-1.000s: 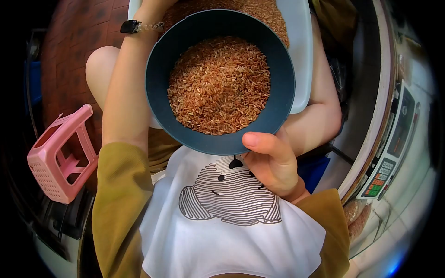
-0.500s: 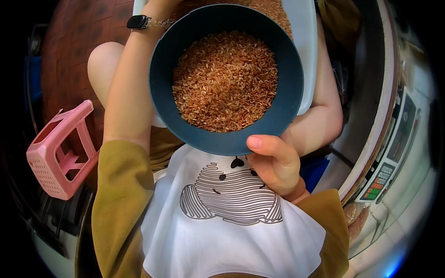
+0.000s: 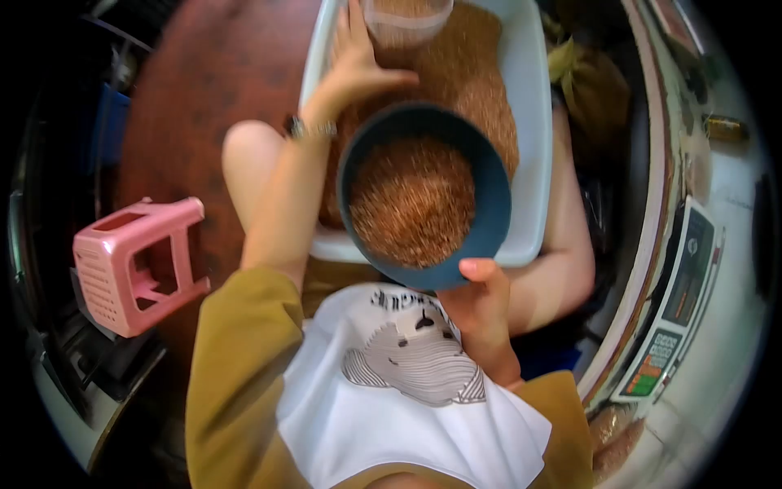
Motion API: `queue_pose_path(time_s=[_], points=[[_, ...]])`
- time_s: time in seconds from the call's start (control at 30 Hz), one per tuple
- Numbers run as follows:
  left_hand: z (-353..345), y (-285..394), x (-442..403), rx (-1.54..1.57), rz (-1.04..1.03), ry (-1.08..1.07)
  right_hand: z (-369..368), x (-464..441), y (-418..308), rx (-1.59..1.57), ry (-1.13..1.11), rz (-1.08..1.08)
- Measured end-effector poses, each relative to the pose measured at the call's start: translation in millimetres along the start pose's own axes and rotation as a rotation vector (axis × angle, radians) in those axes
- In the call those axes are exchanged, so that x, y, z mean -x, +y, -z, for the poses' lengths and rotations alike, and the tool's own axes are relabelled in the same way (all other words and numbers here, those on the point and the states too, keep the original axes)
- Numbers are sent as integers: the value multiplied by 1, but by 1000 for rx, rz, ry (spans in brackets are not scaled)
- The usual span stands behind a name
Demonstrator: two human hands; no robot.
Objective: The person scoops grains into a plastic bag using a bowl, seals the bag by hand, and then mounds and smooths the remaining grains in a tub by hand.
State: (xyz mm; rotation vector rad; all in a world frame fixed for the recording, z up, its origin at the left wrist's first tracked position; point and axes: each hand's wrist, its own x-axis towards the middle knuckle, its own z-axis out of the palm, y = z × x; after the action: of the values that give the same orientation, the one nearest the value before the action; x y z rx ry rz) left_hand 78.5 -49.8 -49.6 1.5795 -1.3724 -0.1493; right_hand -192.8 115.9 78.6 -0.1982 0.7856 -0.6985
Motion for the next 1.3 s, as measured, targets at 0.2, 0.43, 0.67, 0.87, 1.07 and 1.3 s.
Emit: queue_pose_path(time_s=[0.2,0.43,0.67,0.87,1.07,1.3], points=[[43,26,23,175,283,-131,41,-2,-14,38,-51,75],[69,142,87,1323,611,-533,59,-23,-15,207,-48,226],[59,154,91,1489,781,-475,54,-45,-24,732,-387,1002],[54,160,89,1589,909,-500,45,-50,-48,1042,-471,1371],[59,162,72,1635,906,-512,32,-52,-41,952,-358,1357],[46,163,58,1511,863,-375,32,-65,-56,745,-324,1336]])
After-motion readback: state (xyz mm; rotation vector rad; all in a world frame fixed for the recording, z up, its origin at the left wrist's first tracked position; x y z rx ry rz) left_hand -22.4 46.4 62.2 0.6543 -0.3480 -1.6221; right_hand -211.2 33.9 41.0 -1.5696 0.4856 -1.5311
